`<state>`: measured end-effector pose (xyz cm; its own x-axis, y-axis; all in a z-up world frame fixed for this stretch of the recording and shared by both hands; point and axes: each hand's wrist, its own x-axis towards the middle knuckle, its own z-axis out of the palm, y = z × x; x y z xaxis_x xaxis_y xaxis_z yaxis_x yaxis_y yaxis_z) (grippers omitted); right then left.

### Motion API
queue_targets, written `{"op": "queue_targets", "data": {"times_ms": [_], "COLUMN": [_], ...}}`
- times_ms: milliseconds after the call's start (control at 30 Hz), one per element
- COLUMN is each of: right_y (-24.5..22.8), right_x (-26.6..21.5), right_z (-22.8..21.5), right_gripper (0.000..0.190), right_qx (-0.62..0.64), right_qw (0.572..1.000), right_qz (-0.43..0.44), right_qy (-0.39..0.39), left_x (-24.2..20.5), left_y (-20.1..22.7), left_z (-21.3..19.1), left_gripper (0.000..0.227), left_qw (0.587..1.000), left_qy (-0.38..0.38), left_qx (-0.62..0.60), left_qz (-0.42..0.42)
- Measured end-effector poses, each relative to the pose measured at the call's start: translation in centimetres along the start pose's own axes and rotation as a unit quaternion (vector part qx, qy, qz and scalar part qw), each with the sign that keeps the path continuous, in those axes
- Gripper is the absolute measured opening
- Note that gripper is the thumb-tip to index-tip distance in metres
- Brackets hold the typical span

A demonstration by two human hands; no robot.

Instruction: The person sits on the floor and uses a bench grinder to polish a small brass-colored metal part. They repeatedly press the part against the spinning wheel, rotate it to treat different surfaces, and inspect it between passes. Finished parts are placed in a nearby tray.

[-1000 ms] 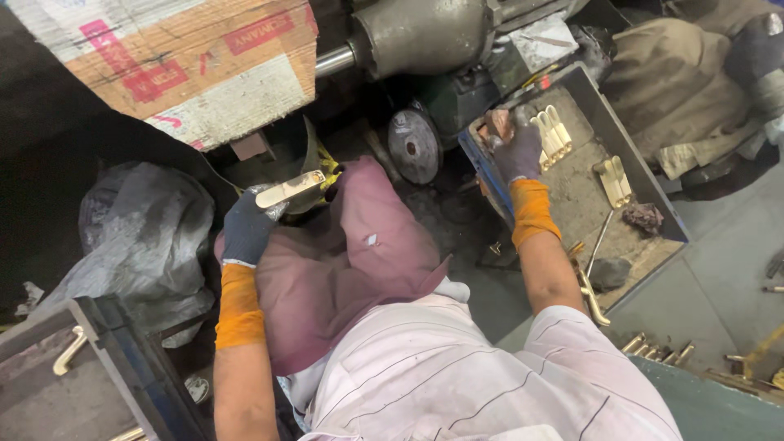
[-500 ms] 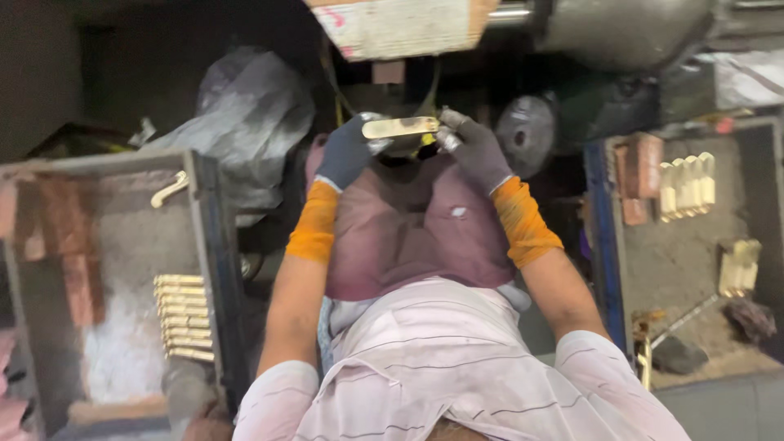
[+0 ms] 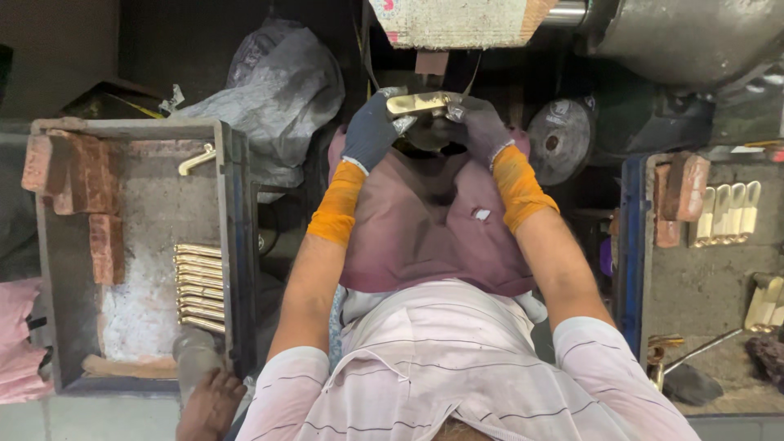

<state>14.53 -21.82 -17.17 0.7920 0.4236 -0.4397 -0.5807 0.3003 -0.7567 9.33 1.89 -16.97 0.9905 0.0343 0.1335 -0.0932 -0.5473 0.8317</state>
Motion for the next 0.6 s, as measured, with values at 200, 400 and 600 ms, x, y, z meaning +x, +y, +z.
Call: {"op": "queue_targets", "data": {"times_ms": [200, 400, 600], "right_y": [1.6, 3.4, 3.8], "right_x": [2.2, 3.1, 2.9], "right_z": [0.3, 0.4, 0.2], "right_gripper": [0.033, 0.031, 0.029], "right_qx": [0.017, 0.042, 0.082], "right_qw": [0.999, 0.997, 0.992], "right_qz": [0.008, -0.01, -0.024], "right_qy": [0.03, 0.067, 0.091], "left_x": [1.4, 2.0, 2.5], "left_y": [-1.6, -2.2, -1.8], "left_z": [0.8, 0.4, 1.0], "left_gripper": [0.046, 0.045, 0.045], "left_qw": [0.998, 0.997, 0.997], "left_qy": [-0.001, -0.015, -0.029], "left_qx": [-0.023, 0.013, 0.011], "left_qz": [-0.053, -0.074, -0.067]}}
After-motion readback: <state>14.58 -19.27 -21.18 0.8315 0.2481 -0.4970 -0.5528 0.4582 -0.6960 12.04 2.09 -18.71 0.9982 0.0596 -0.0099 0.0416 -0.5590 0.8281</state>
